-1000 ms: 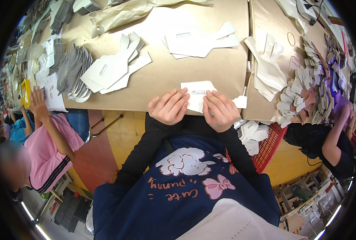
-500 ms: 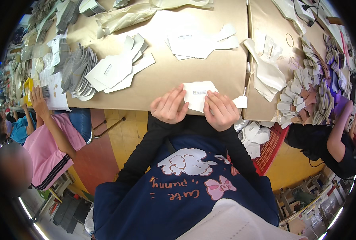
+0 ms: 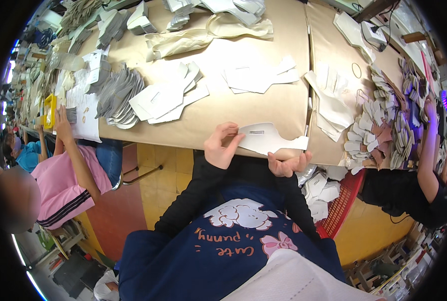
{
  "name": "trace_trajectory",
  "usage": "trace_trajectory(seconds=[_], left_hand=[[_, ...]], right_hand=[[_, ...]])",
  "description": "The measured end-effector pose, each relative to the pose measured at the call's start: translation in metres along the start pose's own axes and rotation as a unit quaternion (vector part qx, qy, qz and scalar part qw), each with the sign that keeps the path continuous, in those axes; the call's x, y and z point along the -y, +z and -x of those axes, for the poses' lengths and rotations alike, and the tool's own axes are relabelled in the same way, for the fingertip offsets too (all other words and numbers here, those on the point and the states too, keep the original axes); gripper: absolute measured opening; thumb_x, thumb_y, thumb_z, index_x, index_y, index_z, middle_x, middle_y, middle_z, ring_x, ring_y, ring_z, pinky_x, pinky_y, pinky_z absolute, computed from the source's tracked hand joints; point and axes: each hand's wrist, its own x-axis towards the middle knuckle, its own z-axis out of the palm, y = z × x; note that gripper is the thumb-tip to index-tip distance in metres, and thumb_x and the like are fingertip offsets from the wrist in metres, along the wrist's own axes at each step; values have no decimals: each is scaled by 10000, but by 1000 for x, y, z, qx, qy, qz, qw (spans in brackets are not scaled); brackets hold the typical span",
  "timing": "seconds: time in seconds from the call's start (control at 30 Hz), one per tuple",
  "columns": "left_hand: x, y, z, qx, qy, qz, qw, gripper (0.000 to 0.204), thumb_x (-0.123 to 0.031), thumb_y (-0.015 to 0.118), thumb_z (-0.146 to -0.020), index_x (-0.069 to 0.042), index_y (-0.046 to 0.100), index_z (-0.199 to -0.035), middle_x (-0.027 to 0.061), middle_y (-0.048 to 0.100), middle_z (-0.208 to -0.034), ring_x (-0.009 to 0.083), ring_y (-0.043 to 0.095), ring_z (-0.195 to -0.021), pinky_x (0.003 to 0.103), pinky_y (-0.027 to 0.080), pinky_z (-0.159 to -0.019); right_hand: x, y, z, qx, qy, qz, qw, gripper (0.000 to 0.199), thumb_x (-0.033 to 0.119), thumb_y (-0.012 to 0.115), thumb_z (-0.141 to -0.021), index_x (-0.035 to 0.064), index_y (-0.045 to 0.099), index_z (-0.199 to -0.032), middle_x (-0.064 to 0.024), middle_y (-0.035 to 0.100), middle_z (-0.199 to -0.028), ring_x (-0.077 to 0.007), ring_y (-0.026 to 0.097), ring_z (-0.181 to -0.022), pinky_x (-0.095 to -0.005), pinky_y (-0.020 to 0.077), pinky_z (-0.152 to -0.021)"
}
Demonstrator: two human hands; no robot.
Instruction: The person repeatedly folds small white fabric pieces, likely face masks, by hand at a worktable. They align edges, fold the pieces in half, and place them into a growing stack. The person also briefly handles a stack of gray fabric pieces and sets them aside.
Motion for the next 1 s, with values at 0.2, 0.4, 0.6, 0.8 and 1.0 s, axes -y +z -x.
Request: trace_trajectory(seconds=[0.2,0.4,0.6,0.8,1.0], left_hand=[[5,-86,-49,-244,-80,76,963,236,30,756,-868,28,665,-1086,60,702,-965,114,664,-863,257,548,-803],[14,-110,-83,-236,121,-229,937,450,-114,770,-840,-32,639,-1263,156,604,-1354,336,549,-1276,440,435,-1061],[7,11,-100,24,243,-229,942,586,-194,755,-855,-105,550,-1397,155,521,-1458,392,464,-1369,505,322,-1155],[19,30,-123,102,172,-257,946,786,-310,790,-824,-181,428,-1510,123,536,-1467,317,453,-1405,571,246,-1182],[1,25,-117,4,323,-257,911,242,-150,710,-875,-111,706,-1114,29,754,-1070,167,713,-1005,414,479,-1029]], right_hand=[[0,0,3,24,17,8,1000,620,390,773,-836,331,488,-1384,-188,427,-1449,-435,394,-1350,-557,313,-1110],[6,-15,-6,139,8,34,990,612,307,824,-836,321,440,-1313,-161,339,-1473,-423,339,-1381,-576,319,-1110],[13,-16,-13,165,36,54,984,512,260,837,-813,293,517,-1211,-143,427,-1393,-422,403,-1332,-562,354,-1083],[17,-16,-18,196,31,97,975,467,256,820,-823,281,544,-1199,-121,470,-1357,-369,468,-1284,-518,363,-1096],[18,-17,-24,209,36,96,973,436,260,802,-838,265,555,-1198,-125,498,-1330,-364,477,-1281,-512,358,-1100]])
